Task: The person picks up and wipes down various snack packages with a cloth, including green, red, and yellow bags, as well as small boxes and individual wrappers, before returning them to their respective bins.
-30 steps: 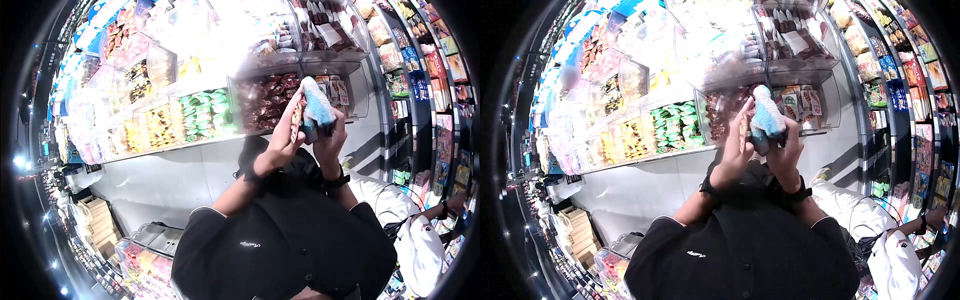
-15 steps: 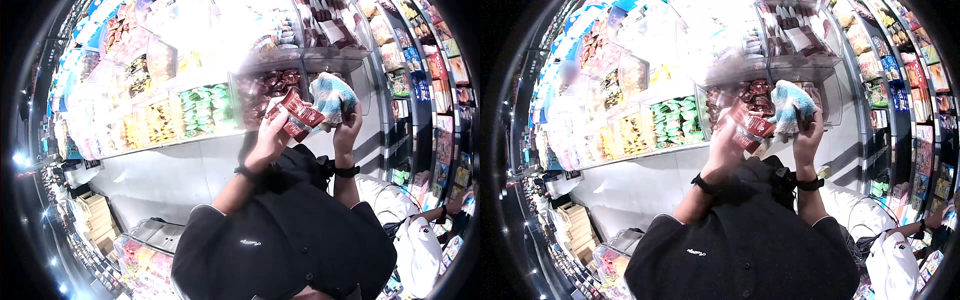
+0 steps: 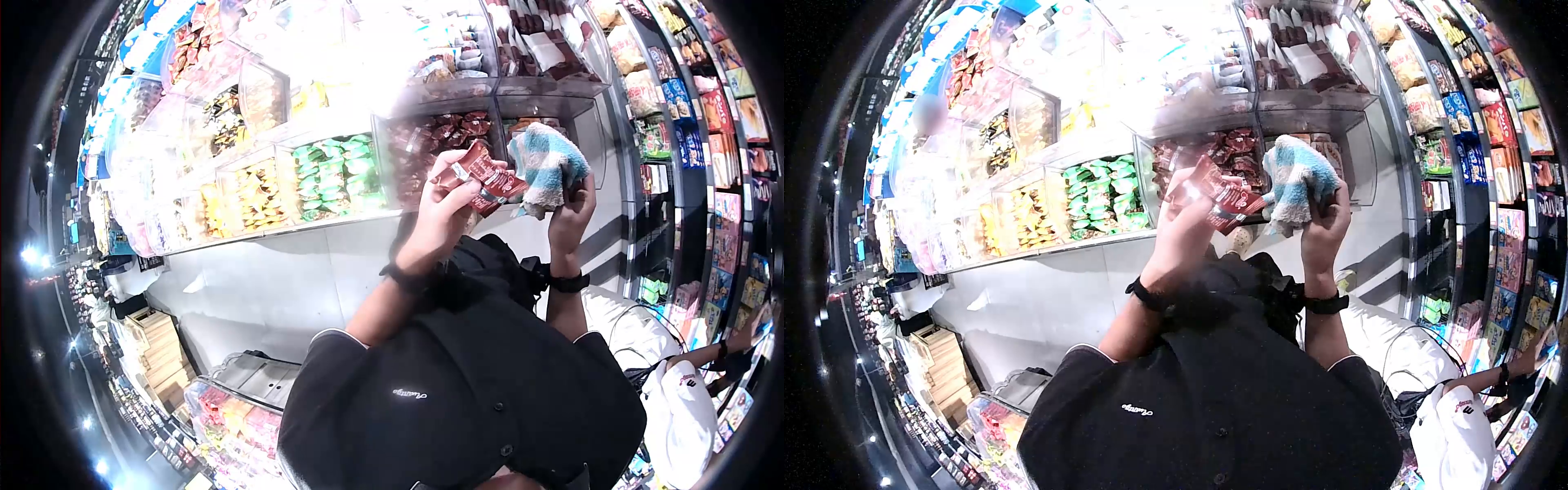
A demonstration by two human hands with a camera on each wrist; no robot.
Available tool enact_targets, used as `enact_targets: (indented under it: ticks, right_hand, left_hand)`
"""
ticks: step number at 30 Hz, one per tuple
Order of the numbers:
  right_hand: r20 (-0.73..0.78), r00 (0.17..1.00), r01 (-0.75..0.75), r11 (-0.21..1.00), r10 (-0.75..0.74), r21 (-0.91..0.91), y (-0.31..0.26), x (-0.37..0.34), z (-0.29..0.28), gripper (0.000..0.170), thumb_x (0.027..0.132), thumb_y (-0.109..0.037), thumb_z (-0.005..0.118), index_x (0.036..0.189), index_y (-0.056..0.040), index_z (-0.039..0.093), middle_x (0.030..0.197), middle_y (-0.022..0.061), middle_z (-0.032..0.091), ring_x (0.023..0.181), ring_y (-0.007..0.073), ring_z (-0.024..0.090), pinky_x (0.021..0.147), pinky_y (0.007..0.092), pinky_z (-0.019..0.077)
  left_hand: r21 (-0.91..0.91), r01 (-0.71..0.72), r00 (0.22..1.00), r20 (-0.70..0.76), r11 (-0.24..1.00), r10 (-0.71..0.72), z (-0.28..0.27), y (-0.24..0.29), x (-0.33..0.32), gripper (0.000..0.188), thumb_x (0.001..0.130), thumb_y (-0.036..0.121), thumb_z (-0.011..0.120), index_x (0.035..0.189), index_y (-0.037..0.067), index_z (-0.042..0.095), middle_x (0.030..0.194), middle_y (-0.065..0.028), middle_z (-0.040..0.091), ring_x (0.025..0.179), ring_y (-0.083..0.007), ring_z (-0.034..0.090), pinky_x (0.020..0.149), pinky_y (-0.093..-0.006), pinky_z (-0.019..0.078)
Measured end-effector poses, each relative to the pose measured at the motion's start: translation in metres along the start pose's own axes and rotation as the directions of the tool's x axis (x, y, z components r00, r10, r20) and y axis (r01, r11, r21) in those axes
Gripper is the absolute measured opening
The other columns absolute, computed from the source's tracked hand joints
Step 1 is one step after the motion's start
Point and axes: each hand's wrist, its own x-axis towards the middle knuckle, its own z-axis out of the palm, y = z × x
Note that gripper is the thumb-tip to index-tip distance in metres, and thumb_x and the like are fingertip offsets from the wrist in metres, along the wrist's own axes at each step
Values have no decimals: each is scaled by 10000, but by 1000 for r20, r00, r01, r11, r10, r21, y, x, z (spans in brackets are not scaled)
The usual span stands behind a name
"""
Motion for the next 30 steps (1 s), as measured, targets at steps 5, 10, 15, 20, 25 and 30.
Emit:
enact_targets:
  ticks: [5,10,15,20,25,30]
  right_hand:
    - [-75,993,-104,990,97,-98,7,2,-11,427,881,61,543,1297,40,452,1142,96,580,1032,162,562,926,293,436]
    - [-56,994,-92,996,91,-10,15,2,-18,309,866,88,526,1167,18,515,1076,75,600,1014,151,571,912,290,445]
    - [-45,988,-147,989,147,3,24,-2,-28,334,849,116,516,1169,22,512,1096,74,594,1030,159,570,947,297,436]
    - [-59,986,-154,988,153,-5,25,1,-24,337,840,120,523,1163,24,510,1109,78,589,1027,165,574,943,302,448]
    - [-34,992,-120,993,121,23,35,8,-13,349,863,90,524,1207,39,511,1137,96,601,1032,168,587,920,300,465]
    - [24,993,-115,986,113,118,30,15,12,327,886,-5,549,1209,26,513,1125,87,601,1008,167,589,890,310,473]
  left_hand:
    - [727,166,980,-197,666,-29,-44,-3,28,291,881,93,628,1151,45,529,972,-33,651,883,-78,588,757,-256,483]
    - [979,198,975,-201,44,93,-146,-47,60,429,789,224,643,1152,31,519,881,-223,650,875,-360,649,776,-428,504]
    - [960,238,966,-218,-149,142,-167,-46,65,353,737,159,603,1039,11,497,892,-226,610,874,-417,593,765,-487,470]
    - [798,259,956,-130,-544,265,-171,-42,66,331,738,133,644,1027,62,498,977,-176,585,968,-344,570,765,-459,483]
    - [845,238,955,-293,-478,-43,-166,-22,36,955,626,353,824,1415,129,333,1218,-191,494,1165,-368,466,931,-443,439]
    - [897,434,873,-442,86,205,-175,38,7,355,817,281,651,1092,59,620,872,-163,686,824,-265,673,743,-385,516]
